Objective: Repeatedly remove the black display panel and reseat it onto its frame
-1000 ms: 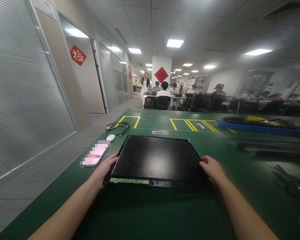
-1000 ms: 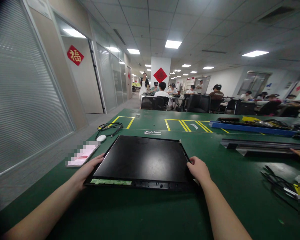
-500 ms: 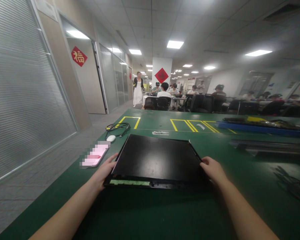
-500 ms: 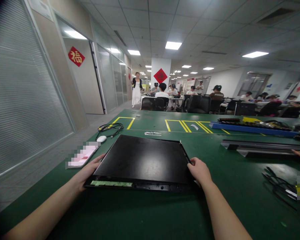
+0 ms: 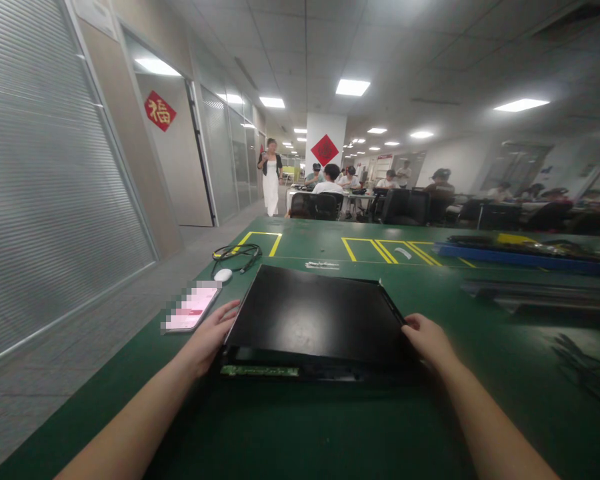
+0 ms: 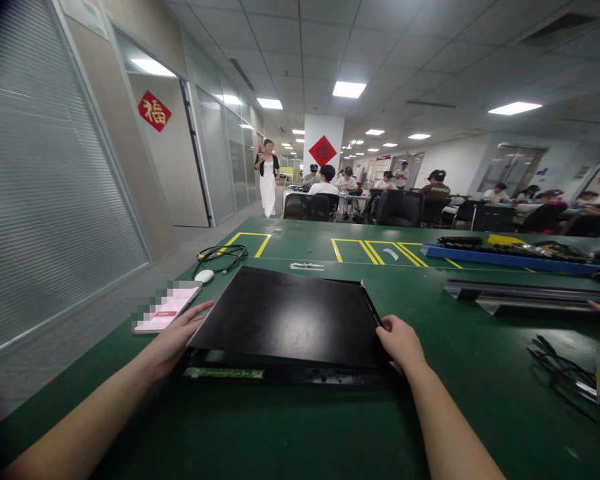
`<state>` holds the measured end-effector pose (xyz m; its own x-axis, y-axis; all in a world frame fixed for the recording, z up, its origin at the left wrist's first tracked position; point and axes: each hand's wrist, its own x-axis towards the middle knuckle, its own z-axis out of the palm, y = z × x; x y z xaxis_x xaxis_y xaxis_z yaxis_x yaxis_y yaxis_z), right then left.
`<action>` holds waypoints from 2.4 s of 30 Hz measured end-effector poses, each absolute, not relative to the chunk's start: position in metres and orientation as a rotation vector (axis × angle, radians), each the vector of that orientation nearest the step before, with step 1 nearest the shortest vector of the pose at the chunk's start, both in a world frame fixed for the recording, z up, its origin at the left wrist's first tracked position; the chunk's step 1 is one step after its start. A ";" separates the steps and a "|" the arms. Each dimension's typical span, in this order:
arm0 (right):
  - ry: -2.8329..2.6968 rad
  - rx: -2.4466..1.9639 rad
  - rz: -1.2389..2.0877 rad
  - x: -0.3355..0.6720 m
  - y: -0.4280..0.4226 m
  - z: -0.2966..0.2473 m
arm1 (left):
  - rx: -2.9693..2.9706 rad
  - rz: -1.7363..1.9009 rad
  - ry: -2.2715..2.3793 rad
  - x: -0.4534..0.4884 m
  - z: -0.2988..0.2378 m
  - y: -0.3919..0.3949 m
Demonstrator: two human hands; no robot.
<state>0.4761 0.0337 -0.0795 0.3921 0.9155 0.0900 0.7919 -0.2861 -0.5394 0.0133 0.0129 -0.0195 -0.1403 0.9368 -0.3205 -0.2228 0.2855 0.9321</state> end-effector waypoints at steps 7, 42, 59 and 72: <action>-1.450 -2.154 0.340 0.473 0.032 -0.077 | 0.742 1.155 1.232 0.012 -0.018 0.010; -1.462 -2.137 0.335 0.473 0.032 -0.078 | 1.116 1.223 1.412 0.009 -0.023 0.009; -1.337 -2.036 0.451 0.479 0.036 -0.083 | 1.027 1.335 1.138 0.016 -0.017 0.005; -0.915 -1.605 0.549 0.485 0.042 -0.084 | 1.129 1.476 1.072 0.010 -0.024 0.008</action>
<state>0.4847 0.0418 -0.0839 0.5868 0.8001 0.1246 0.2661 -0.0453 -0.9629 0.0100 0.0080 -0.0237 -0.1160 0.9834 0.1392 -0.1714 -0.1579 0.9725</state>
